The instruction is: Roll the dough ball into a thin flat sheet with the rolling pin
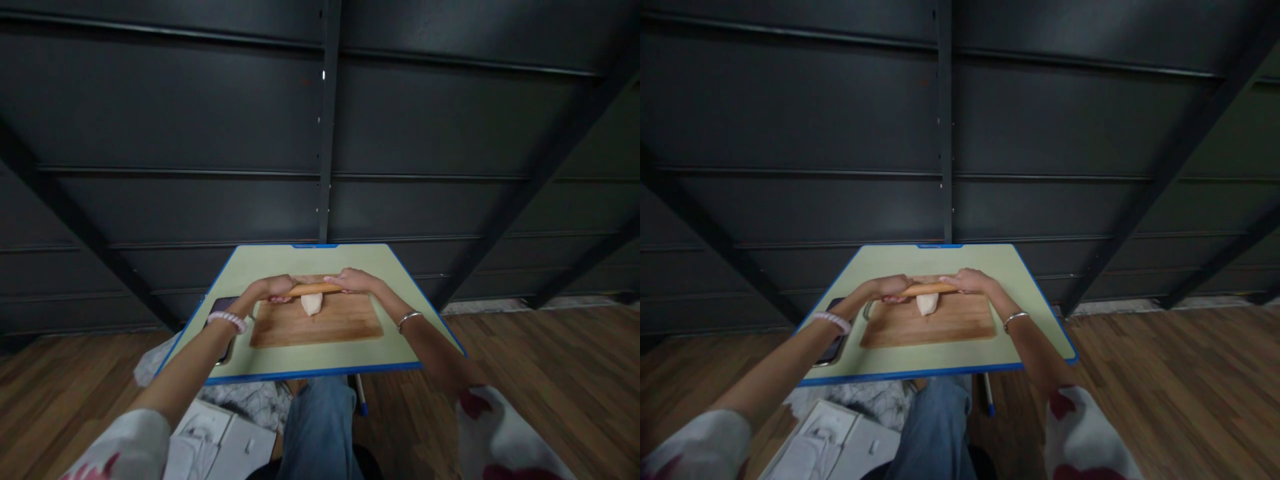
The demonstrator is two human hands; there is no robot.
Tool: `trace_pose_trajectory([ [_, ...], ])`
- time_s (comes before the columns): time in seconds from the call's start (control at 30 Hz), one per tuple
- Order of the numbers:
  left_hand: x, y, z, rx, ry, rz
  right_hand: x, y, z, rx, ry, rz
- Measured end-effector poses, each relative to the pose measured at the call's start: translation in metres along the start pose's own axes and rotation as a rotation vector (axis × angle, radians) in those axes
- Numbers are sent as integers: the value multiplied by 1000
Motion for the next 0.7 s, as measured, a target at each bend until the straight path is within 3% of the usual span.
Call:
trace_pose_trajectory([
  [0.1,0,1,-4,238,85,-12,2,1,1,-43,68,-6],
  [0.23,-9,10,-1,553,341,9,-9,-2,5,-256,302,-11],
  [0.33,-20,15,10,710,495,-22,-21,-3,11,-324,388,59],
  [0.43,-28,14,20,731,557,-61,-31,-5,14,-292,451,78],
  [0.53,-35,16,23,729,667,-61,-41,-13,18,-278,542,-16],
  [0.7,-46,25,34,817,773,69,-55,-14,31,-233,670,-3],
])
Point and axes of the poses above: each hand's wrist, its own x-axis towards the middle knuckle, its own z-axis out of the palm, y = z × x, the point moved 6 cm from there along x, towards the middle knuckle, and after that the axes turned 8 degrees about z, right-handed, at the moved point
